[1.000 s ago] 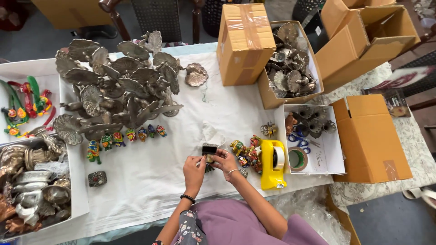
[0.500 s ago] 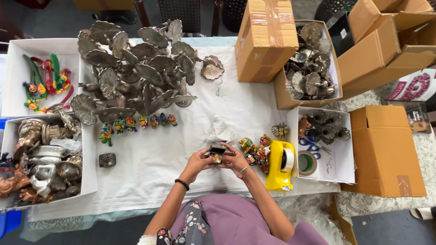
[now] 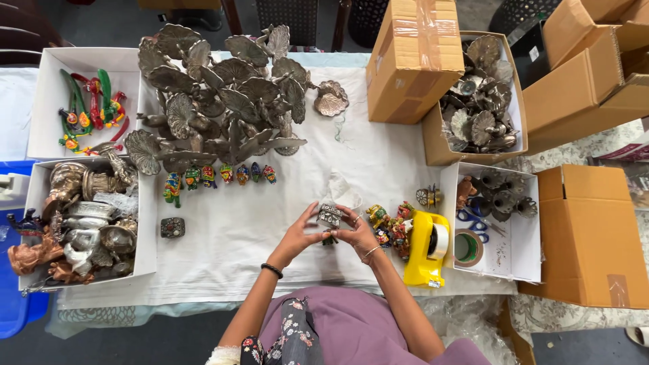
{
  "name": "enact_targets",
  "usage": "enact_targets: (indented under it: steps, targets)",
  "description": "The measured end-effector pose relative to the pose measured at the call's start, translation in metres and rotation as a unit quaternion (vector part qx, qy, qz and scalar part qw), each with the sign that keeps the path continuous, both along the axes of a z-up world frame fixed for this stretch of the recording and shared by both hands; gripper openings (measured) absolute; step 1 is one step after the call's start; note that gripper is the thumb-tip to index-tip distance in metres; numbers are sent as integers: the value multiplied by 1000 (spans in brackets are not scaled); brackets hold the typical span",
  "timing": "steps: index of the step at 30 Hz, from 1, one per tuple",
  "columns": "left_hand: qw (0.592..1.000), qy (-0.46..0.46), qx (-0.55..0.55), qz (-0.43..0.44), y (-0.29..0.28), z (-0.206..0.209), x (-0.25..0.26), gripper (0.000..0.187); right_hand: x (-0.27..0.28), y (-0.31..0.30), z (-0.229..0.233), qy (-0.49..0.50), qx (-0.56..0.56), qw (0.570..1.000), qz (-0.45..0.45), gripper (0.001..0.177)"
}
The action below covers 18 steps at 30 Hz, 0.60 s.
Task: The person wipes small decorative items, including silver-colored cubes and colorful figurines, with a white cloth on a table. They pick up each item, wipe it, and place it back down or into a box.
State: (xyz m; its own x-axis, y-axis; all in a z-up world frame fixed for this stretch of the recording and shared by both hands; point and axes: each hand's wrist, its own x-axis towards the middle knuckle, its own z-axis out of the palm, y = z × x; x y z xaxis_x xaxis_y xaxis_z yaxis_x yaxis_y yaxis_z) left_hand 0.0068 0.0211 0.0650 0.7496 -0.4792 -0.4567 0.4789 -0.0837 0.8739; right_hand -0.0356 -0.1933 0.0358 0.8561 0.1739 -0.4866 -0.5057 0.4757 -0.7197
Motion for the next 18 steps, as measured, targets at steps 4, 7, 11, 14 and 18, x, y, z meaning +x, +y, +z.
enact_targets:
  steps: [4,7,11,14,18]
  targets:
    - [982,-190,1,14,-2,-35,-2,78,0,2,4,-18,-103,994,11,72]
    - [982,-179,-42,39,-3,-49,1,67,-3,0,-8,-44,-108,993,26,72]
    - [973,-221,-48,45,-5,-39,-2,63,-4,-3,-15,-95,-173,979,57,74]
    - [976,-207,-12,58,-10,-36,-7,60,-3,3,-5,-235,-293,924,68,75]
    - [970,-229,-16,85,-15,-33,-9,60,-4,6,-10,-216,-191,958,7,70]
